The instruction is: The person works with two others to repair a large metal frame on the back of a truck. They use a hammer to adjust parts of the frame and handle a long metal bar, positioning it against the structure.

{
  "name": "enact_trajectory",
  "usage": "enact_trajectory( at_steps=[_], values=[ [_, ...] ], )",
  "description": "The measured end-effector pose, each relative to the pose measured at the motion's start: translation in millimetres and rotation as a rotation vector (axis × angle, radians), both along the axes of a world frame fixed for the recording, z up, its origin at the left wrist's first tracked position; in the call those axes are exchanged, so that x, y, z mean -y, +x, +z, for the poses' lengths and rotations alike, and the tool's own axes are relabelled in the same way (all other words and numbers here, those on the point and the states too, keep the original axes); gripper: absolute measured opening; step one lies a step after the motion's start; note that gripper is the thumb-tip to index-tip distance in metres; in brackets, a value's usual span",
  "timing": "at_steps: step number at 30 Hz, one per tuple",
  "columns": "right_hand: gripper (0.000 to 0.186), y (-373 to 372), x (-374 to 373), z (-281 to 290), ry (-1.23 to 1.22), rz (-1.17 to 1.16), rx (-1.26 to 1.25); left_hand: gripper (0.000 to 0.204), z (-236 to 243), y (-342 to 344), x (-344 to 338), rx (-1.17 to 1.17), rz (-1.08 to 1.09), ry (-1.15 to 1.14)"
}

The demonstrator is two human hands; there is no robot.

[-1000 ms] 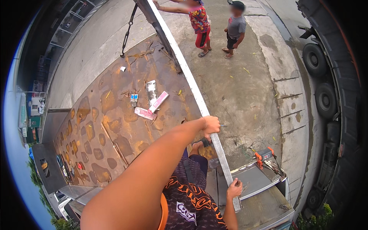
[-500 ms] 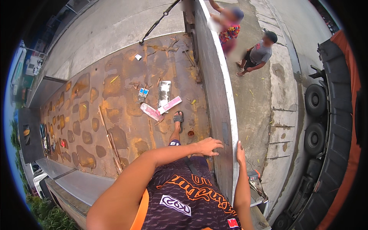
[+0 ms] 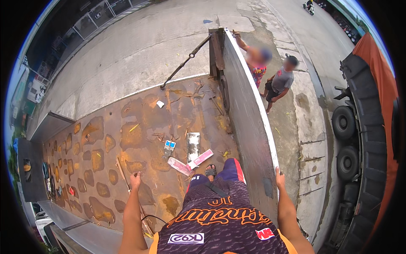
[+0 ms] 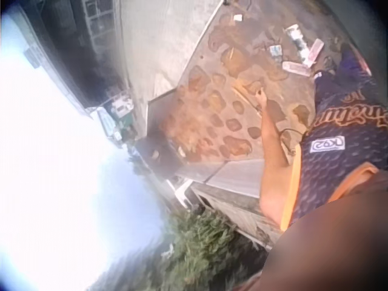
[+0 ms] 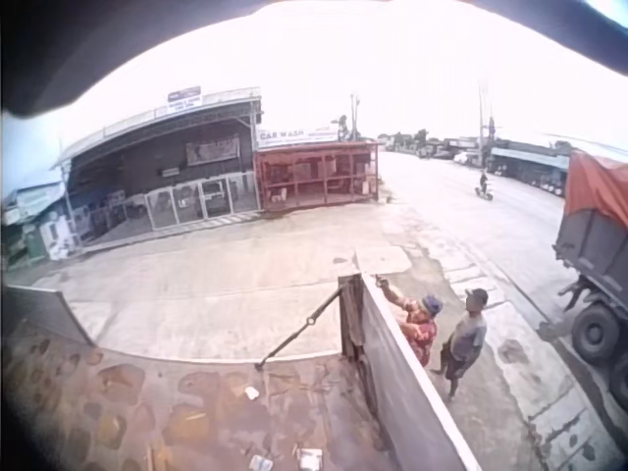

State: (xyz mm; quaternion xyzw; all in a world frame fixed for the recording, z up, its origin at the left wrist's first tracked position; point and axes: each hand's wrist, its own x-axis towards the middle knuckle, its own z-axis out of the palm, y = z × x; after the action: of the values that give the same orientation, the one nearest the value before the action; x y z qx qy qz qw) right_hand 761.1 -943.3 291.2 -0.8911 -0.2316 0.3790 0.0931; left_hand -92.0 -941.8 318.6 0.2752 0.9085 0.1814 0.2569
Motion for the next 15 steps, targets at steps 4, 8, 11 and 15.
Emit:
enact_trajectory(
  at_steps=[4,8,11,15],
  values=[
    [0.102,-12,-60,-9,0.077,0.009,-0.042,0.044,-1,7,30,0.082,0.055,-0.331],
    [0.097,-40,-138,-6,0.135,0.044,0.07,0.053,-13,43,-9,0.217,-0.449,-0.717],
    [0.097,-54,-202,1,0.133,0.089,0.09,0.051,-33,75,-86,0.389,-0.468,-0.601],
    [0.097,-69,-295,4,0.136,0.162,0.046,0.046,-60,121,-211,0.416,-0.481,-0.258]
  ],
)
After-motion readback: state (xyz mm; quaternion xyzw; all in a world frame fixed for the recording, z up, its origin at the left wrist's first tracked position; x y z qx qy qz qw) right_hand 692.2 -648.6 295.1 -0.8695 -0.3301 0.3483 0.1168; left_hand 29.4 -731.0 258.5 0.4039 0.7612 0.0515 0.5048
